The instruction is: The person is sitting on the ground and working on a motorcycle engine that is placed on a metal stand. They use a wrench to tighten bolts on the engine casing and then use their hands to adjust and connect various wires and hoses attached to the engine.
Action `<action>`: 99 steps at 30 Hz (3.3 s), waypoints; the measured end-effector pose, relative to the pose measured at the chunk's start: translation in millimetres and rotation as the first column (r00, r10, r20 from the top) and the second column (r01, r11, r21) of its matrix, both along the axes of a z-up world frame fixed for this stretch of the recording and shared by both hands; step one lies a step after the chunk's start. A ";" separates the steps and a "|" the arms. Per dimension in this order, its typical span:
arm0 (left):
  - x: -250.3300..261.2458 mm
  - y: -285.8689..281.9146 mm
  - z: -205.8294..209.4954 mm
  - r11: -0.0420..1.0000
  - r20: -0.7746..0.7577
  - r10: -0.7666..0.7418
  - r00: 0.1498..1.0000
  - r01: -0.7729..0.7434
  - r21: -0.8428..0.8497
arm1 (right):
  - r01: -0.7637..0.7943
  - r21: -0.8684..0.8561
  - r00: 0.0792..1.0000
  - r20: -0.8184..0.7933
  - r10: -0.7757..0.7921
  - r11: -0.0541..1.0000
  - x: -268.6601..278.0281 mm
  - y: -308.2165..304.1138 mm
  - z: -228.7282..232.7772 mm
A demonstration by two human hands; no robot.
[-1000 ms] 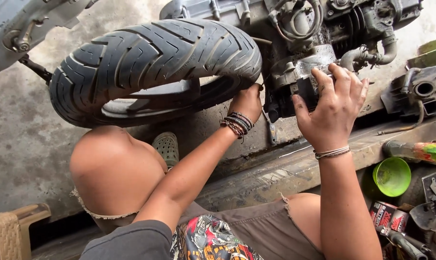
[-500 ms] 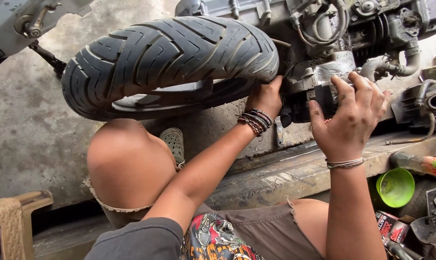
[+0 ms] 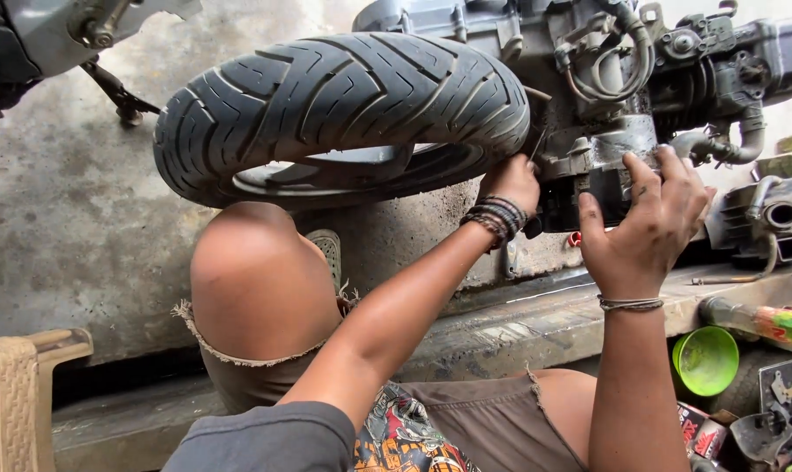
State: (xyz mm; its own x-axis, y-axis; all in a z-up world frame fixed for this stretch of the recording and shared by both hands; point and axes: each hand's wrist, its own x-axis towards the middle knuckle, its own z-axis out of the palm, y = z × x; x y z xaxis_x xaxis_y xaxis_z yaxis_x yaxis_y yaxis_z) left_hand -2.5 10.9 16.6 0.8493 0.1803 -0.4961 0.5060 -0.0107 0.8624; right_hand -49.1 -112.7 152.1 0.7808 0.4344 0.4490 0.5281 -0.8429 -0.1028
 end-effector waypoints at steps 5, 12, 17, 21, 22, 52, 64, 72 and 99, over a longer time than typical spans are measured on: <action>-38.2 1.2 0.7 0.862 -0.094 0.111 0.989 -0.143 -0.487 | -0.035 -0.008 0.977 0.210 0.036 0.999 -39.6 21.0 -1.1; -41.1 -5.1 -37.4 0.620 0.165 0.290 0.943 -0.054 -0.783 | 0.030 -0.214 0.953 -0.289 -0.092 0.976 -68.6 40.2 -9.9; -28.5 -6.0 -13.7 0.518 0.228 0.377 0.898 0.000 -0.855 | 0.078 -0.004 0.837 -0.543 -0.068 0.997 -65.4 27.2 -9.3; -9.4 42.2 47.3 0.776 0.229 -0.110 0.967 0.227 -0.589 | 0.082 -0.126 0.982 -0.158 -0.101 0.989 -31.7 -12.3 29.4; -6.3 63.2 69.5 0.829 0.201 -0.327 0.923 0.382 -0.409 | 0.133 -0.177 0.991 0.005 -0.135 0.975 -18.9 -23.8 38.5; 74.1 125.0 108.5 0.163 -0.028 -0.603 0.797 0.158 0.974 | 0.169 -0.687 0.911 -0.165 -0.379 0.706 55.7 38.1 67.5; 57.8 137.8 116.7 0.238 0.169 -0.656 0.736 -0.011 0.971 | 0.148 -0.638 0.962 -0.086 -0.261 0.755 42.7 29.9 37.5; 47.4 140.3 138.8 0.127 -0.072 -0.672 0.737 0.210 0.969 | 0.151 -0.578 0.963 -0.095 -0.250 0.802 40.5 33.7 26.1; 44.9 139.3 155.2 0.182 -0.106 -0.648 0.754 0.289 0.940 | 0.137 -0.597 0.931 -0.194 -0.309 0.790 76.2 43.7 27.0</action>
State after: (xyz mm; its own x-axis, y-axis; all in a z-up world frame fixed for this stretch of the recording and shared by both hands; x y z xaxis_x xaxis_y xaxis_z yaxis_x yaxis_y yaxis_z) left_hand 42.4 150.2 171.8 0.9852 -0.1507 -0.0815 -0.1302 -0.9678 0.2156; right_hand 27.1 -69.0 179.0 0.9384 0.3399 -0.0620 0.3412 -0.8835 0.3210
